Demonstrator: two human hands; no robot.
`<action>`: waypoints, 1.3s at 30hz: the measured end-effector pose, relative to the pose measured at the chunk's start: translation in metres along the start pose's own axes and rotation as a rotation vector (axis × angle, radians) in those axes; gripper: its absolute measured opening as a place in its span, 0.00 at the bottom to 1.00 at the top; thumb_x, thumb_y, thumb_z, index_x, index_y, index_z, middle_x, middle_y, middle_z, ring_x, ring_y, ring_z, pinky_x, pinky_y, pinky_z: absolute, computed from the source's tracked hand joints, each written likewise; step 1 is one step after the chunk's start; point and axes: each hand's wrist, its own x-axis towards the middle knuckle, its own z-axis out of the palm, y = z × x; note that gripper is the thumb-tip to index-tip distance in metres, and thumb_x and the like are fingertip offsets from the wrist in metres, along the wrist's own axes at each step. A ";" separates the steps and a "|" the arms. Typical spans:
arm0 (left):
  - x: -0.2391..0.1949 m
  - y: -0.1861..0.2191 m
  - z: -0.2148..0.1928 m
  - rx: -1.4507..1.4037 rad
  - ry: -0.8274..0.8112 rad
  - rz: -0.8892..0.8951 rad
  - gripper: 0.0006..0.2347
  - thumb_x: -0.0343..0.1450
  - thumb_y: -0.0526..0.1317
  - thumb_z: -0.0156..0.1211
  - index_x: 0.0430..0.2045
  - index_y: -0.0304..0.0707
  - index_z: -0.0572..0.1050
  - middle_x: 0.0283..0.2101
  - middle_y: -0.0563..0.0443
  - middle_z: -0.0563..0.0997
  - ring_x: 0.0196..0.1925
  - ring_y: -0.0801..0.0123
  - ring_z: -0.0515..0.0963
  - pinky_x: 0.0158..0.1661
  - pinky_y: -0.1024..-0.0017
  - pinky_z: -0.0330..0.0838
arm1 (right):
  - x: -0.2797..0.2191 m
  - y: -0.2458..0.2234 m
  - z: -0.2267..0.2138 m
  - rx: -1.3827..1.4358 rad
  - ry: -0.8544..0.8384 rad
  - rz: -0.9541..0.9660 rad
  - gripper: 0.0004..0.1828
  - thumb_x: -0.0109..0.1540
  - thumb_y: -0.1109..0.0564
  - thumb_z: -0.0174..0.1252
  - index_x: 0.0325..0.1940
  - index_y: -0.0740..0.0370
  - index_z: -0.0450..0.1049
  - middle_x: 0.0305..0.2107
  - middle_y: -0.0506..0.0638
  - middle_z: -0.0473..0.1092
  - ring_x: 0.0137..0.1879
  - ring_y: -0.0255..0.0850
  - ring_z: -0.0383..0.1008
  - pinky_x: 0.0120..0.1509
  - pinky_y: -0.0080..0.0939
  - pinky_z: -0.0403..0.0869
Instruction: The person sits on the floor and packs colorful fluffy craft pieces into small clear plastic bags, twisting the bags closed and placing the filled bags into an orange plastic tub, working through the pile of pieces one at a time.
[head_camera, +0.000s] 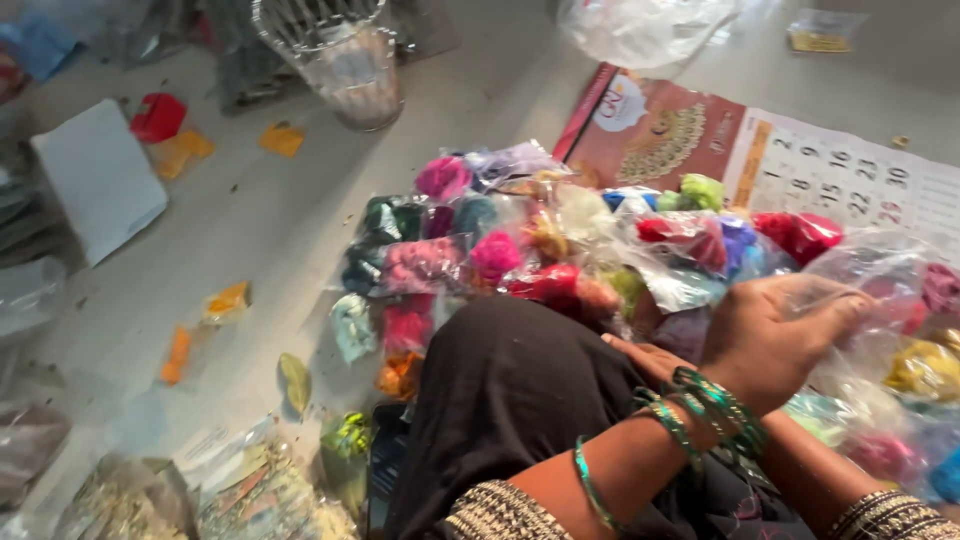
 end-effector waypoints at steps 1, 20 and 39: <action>-0.001 0.005 -0.001 0.101 0.024 -0.027 0.10 0.78 0.43 0.62 0.40 0.34 0.83 0.34 0.51 0.85 0.34 0.79 0.81 0.40 0.74 0.76 | -0.002 -0.016 -0.003 -0.001 0.082 -0.122 0.32 0.69 0.62 0.34 0.79 0.49 0.48 0.74 0.49 0.54 0.79 0.40 0.53 0.81 0.42 0.50; 0.012 0.003 -0.025 0.260 0.134 -0.108 0.14 0.74 0.49 0.65 0.39 0.36 0.84 0.29 0.48 0.86 0.31 0.71 0.82 0.36 0.69 0.77 | -0.090 -0.014 0.025 -0.022 0.368 -0.039 0.26 0.64 0.51 0.45 0.67 0.55 0.67 0.60 0.56 0.71 0.65 0.47 0.68 0.68 0.46 0.68; 0.048 -0.041 -0.068 0.268 0.064 -0.078 0.07 0.70 0.40 0.66 0.28 0.35 0.83 0.23 0.58 0.79 0.23 0.80 0.74 0.25 0.76 0.69 | -0.348 -0.089 0.008 -0.479 0.830 0.182 0.20 0.52 0.44 0.70 0.47 0.48 0.80 0.38 0.47 0.80 0.43 0.42 0.82 0.51 0.42 0.78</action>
